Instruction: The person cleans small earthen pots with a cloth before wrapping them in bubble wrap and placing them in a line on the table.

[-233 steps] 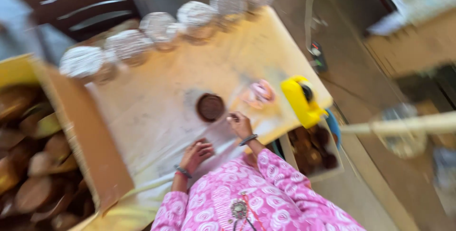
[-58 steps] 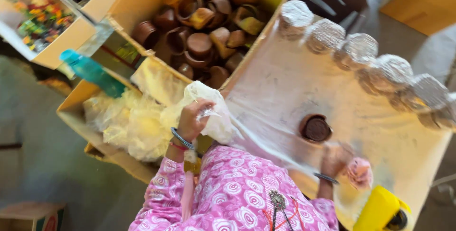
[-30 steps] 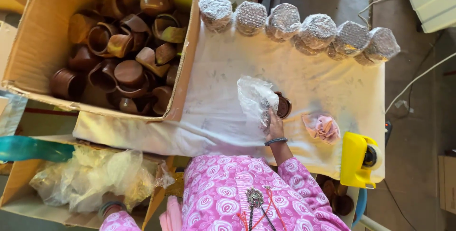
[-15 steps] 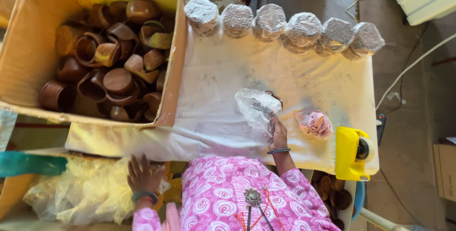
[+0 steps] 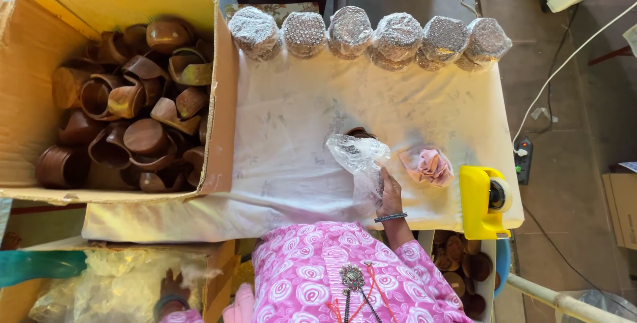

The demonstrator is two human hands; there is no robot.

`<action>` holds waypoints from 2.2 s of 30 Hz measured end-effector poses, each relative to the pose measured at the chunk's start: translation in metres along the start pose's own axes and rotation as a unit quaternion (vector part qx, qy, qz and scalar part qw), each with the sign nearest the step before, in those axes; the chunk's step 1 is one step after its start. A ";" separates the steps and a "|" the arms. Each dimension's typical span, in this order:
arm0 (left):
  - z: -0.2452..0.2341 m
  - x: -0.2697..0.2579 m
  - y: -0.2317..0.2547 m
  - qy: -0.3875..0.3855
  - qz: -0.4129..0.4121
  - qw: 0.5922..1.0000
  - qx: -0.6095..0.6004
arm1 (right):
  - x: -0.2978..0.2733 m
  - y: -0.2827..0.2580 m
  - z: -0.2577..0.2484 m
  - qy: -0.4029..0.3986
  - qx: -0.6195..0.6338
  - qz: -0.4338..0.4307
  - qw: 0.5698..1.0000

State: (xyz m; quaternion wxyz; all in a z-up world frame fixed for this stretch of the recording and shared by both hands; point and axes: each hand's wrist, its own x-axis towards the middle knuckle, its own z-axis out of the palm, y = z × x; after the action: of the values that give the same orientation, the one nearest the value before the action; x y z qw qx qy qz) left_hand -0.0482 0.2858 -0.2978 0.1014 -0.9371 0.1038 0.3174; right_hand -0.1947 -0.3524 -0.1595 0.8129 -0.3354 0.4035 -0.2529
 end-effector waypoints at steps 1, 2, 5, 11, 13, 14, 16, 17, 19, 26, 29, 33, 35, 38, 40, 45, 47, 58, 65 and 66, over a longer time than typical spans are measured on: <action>-0.007 0.028 -0.005 -0.053 0.000 0.998 0.035 | -0.006 -0.006 0.008 -0.005 0.005 -0.005 1.000; -0.023 0.038 -0.010 -0.053 0.002 0.998 0.038 | -0.005 -0.001 0.003 -0.002 0.007 -0.005 1.000; -0.067 0.032 0.034 -0.062 -0.054 0.996 -0.040 | 0.005 0.007 -0.011 -0.011 -0.036 -0.026 0.999; -0.327 -0.066 0.249 0.143 0.260 0.884 -0.361 | 0.007 0.007 -0.016 -0.060 -0.168 -0.082 0.981; -0.361 -0.080 0.327 0.254 0.507 0.749 -0.341 | -0.001 0.000 -0.009 -0.086 -0.226 -0.110 0.964; -0.360 -0.076 0.352 0.254 0.508 0.749 -0.340 | -0.005 -0.003 -0.006 -0.085 -0.225 -0.111 0.964; -0.360 -0.067 0.406 0.265 0.544 0.742 -0.287 | -0.012 -0.011 -0.003 -0.102 -0.251 -0.115 0.956; -0.355 -0.060 0.420 0.264 0.549 0.740 -0.285 | -0.013 -0.013 -0.005 -0.098 -0.249 -0.119 0.956; -0.343 -0.046 0.449 0.275 0.572 0.741 -0.218 | -0.015 -0.017 -0.009 -0.107 -0.248 -0.115 0.956; -0.322 -0.025 0.456 0.244 0.585 0.717 -0.290 | 0.003 -0.010 -0.068 -0.026 -0.284 -0.150 0.947; -0.319 -0.010 0.447 0.233 0.468 0.779 -0.347 | 0.001 -0.022 -0.078 -0.002 -0.283 -0.145 0.948; -0.315 0.016 0.437 0.201 0.386 0.750 -0.498 | 0.004 -0.034 -0.089 -0.040 -0.269 -0.153 0.950; -0.317 0.026 0.432 0.151 0.334 0.700 -0.613 | 0.008 -0.036 -0.097 -0.029 -0.258 -0.142 0.955; -0.315 0.034 0.426 0.035 0.321 0.674 -0.665 | 0.018 -0.024 -0.114 0.002 -0.219 -0.104 0.970; -0.317 0.035 0.430 0.019 0.278 0.695 -0.663 | 0.023 -0.020 -0.115 -0.021 -0.198 -0.128 0.972; -0.331 -0.028 0.431 0.323 0.321 0.710 -0.537 | 0.013 -0.026 -0.070 -0.002 -0.176 -0.121 0.977; -0.332 -0.051 0.437 0.418 0.355 0.690 -0.472 | 0.009 -0.025 -0.054 0.000 -0.185 -0.119 0.975; -0.233 -0.025 0.435 0.127 0.562 0.817 -0.013 | 0.034 -0.020 -0.058 0.043 -0.078 -0.044 0.995; -0.263 -0.034 0.396 0.100 0.543 0.813 -0.183 | 0.030 -0.027 -0.054 0.076 -0.076 -0.063 0.992; -0.272 -0.039 0.394 0.130 0.509 0.809 -0.263 | 0.026 -0.029 -0.048 0.087 -0.104 -0.074 0.988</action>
State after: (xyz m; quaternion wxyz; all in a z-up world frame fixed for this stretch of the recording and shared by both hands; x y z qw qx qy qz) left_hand -0.0249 -0.1561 -0.1112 -0.3392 -0.7739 0.4904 0.2136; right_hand -0.2243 -0.4054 -0.1723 0.7143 -0.4239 0.4708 -0.2973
